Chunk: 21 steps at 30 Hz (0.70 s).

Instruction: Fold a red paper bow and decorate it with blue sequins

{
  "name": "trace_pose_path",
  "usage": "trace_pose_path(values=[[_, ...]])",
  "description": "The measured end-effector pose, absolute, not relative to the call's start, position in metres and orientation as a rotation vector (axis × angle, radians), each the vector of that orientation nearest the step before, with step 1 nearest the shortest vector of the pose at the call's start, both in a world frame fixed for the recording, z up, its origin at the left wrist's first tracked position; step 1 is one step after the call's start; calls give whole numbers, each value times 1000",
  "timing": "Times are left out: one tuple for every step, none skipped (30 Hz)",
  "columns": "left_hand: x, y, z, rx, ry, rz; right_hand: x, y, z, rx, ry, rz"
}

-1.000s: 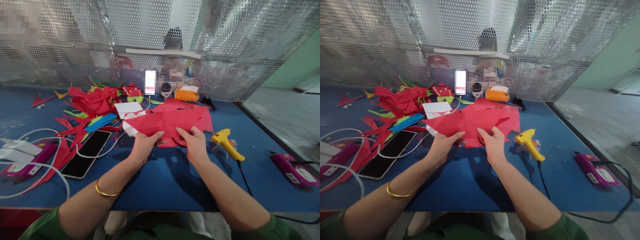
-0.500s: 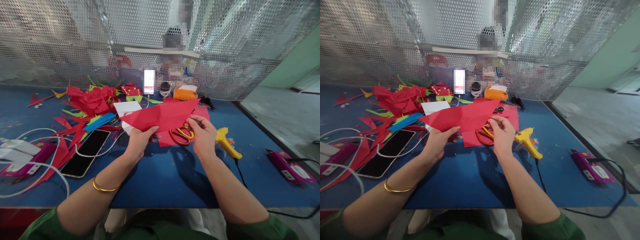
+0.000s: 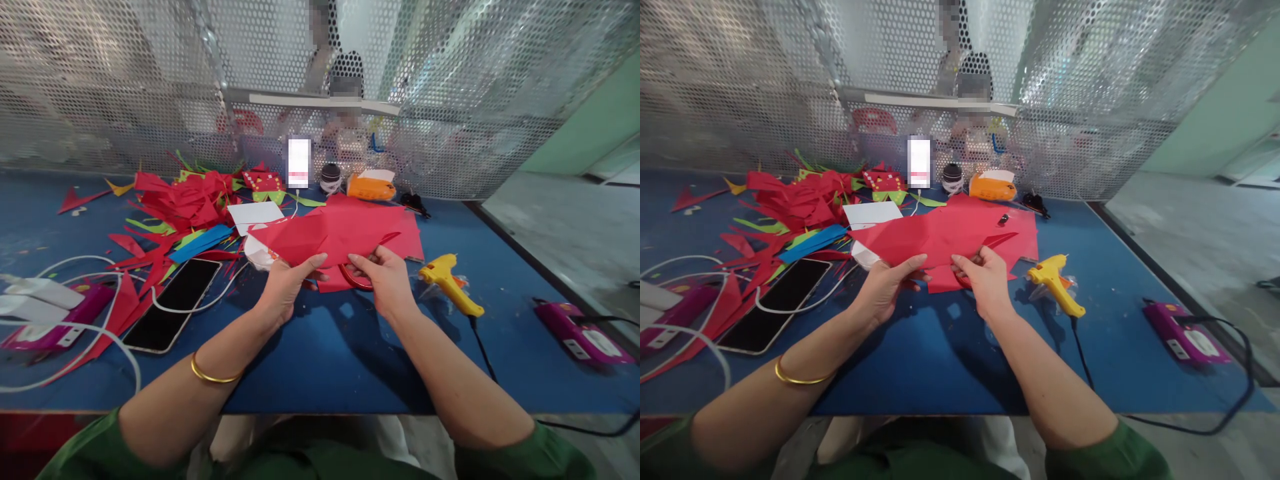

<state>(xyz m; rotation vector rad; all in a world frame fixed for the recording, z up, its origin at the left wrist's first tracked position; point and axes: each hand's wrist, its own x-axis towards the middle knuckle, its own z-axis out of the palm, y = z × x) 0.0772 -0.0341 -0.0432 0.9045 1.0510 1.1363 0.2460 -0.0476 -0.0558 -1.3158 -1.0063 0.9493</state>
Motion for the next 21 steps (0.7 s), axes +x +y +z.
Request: trace_pose_path(values=[[77, -33, -44, 894, 1075, 1137, 248, -47, -55, -1348, -1064, 926], [76, -32, -44, 884, 1099, 1146, 250, -47, -53, -1385, -1126, 897], [75, -31, -44, 875, 1117, 1164, 253, -46, -52, -1427, -1195, 857], [74, -29, -44, 864, 1126, 1191, 255, -46, -51, -1477, -1267, 806], [72, -28, -43, 852, 1128, 1220, 258, -45, -51, -1532, -1343, 743], [71, -27, -42, 838, 1126, 1245, 261, -45, -51, -1591, -1421, 673], [70, -25, -42, 821, 1121, 1265, 263, -45, -52, -1652, -1498, 602], [69, -25, -41, 803, 1117, 1277, 266, -45, -54, -1709, -1571, 532], [69, -24, -41, 787, 1112, 1281, 267, -45, -56, -1762, -1637, 467], [68, -24, -40, 776, 1107, 1280, 268, -45, -58, -1807, -1695, 409], [68, -24, -40, 771, 1101, 1278, 269, -44, -60, -1846, -1746, 358], [68, -24, -39, 767, 1092, 1276, 270, -44, -62, -1878, -1789, 313], [68, -25, -39, 765, 1082, 1275, 270, -44, -64, -1905, -1824, 273], [68, -25, -39, 764, 1072, 1272, 271, -43, -65, -1925, -1852, 238], [68, -26, -40, 764, 1065, 1268, 271, -44, -64, -1937, -1874, 208], [68, -26, -40, 763, 1059, 1265, 271, -44, -63, -1942, -1890, 181], [69, -27, -40, 763, 1056, 1263, 271, -46, -60, -1947, -1899, 156], [69, -27, -40, 766, 1055, 1264, 271, -48, -56, -1939, -1880, 113], [70, -28, -40, 772, 1055, 1267, 270, -51, -51, -1901, -1833, 52], [71, -29, -40, 780, 1058, 1270, 269, -55, -47, -1833, -1777, -13], [72, -30, -40, 791, 1059, 1271, 268, -59, -42, -1725, -1710, -77]])
